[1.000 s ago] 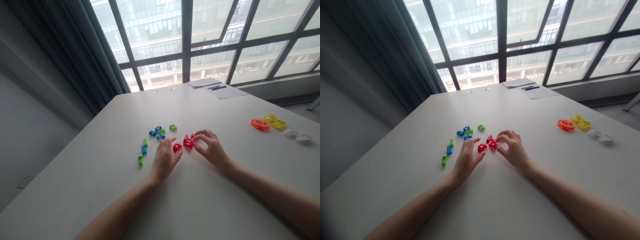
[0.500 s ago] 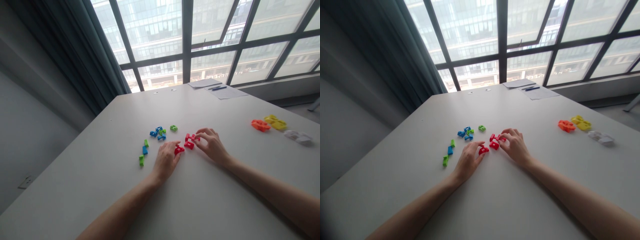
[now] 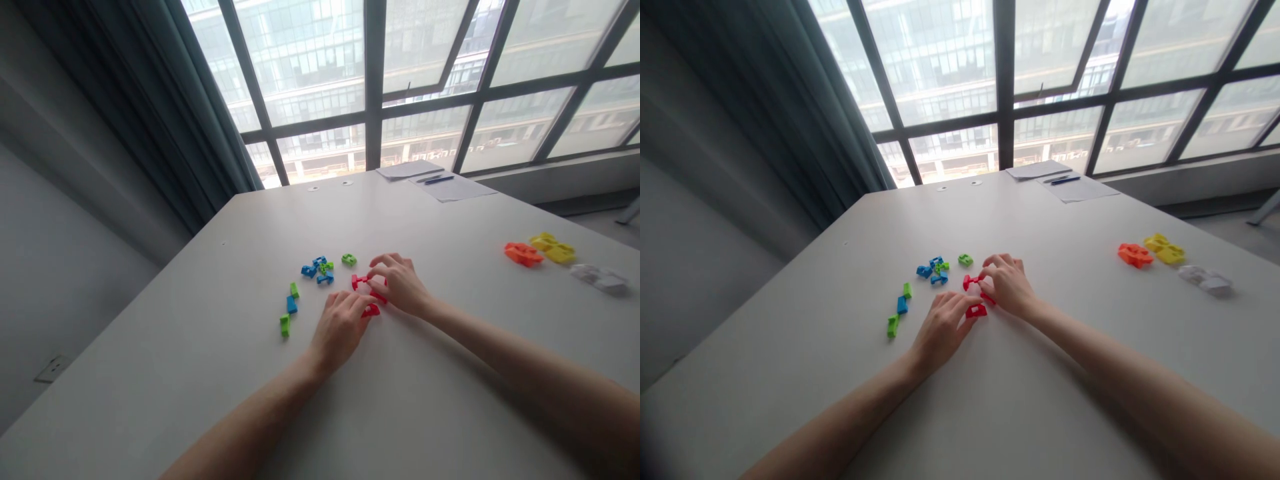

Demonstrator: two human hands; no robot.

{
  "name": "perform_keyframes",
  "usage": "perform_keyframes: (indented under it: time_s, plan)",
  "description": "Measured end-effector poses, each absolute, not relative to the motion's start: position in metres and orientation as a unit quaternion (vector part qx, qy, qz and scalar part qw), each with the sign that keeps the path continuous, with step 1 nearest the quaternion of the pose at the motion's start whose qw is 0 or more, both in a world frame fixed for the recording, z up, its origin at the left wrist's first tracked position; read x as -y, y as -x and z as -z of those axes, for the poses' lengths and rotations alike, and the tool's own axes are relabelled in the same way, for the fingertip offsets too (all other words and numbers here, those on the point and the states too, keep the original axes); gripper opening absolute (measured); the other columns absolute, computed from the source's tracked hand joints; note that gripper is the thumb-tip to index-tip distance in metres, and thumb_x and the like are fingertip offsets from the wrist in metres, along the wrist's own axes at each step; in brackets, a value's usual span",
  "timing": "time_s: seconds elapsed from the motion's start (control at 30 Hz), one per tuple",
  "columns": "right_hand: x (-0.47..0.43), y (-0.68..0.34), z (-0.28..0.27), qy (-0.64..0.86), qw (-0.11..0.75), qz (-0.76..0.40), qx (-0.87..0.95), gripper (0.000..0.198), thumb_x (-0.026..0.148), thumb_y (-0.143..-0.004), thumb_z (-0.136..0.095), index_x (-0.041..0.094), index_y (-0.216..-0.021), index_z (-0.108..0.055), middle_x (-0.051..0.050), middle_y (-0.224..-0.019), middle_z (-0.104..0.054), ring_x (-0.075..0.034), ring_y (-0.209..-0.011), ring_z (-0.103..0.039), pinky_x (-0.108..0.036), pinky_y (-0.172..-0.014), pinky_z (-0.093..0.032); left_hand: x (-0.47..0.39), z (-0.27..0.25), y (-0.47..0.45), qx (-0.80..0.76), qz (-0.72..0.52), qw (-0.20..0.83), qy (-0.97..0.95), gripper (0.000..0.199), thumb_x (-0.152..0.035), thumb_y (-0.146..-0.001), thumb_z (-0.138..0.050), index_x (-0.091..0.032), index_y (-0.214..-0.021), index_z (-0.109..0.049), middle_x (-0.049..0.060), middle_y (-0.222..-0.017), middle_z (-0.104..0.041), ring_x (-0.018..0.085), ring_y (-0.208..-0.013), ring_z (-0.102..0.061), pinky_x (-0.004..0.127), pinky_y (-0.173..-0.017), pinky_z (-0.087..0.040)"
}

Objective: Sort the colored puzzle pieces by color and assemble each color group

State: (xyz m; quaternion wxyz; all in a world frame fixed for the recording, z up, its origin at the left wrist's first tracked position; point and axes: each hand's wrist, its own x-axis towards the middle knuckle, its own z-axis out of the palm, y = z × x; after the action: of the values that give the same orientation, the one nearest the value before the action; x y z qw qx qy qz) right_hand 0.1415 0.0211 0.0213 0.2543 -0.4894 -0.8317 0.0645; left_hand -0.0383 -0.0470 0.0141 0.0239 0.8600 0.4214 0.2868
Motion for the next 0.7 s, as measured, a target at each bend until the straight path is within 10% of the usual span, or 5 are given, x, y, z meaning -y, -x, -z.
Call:
perform_keyframes:
  time_s: [0.7]
  plan:
    - [-0.002,-0.183,-0.018,0.414,0.247,-0.213,0.85,0.026,0.044,-0.089,-0.056,0.025,-0.098,-0.072,-0.008,-0.107,-0.067,-0.024,-0.103,-0.06,-0.043,-0.096,-0.044,0.047,-0.015,0.041,-0.457,-0.309,0.038,-0.833,0.024,-0.017,-0.087,-0.065,-0.024,-0.11,-0.061,0.003,-0.106,-0.07,0.022,-0.1,-0.059,0.04,-0.093,-0.041]
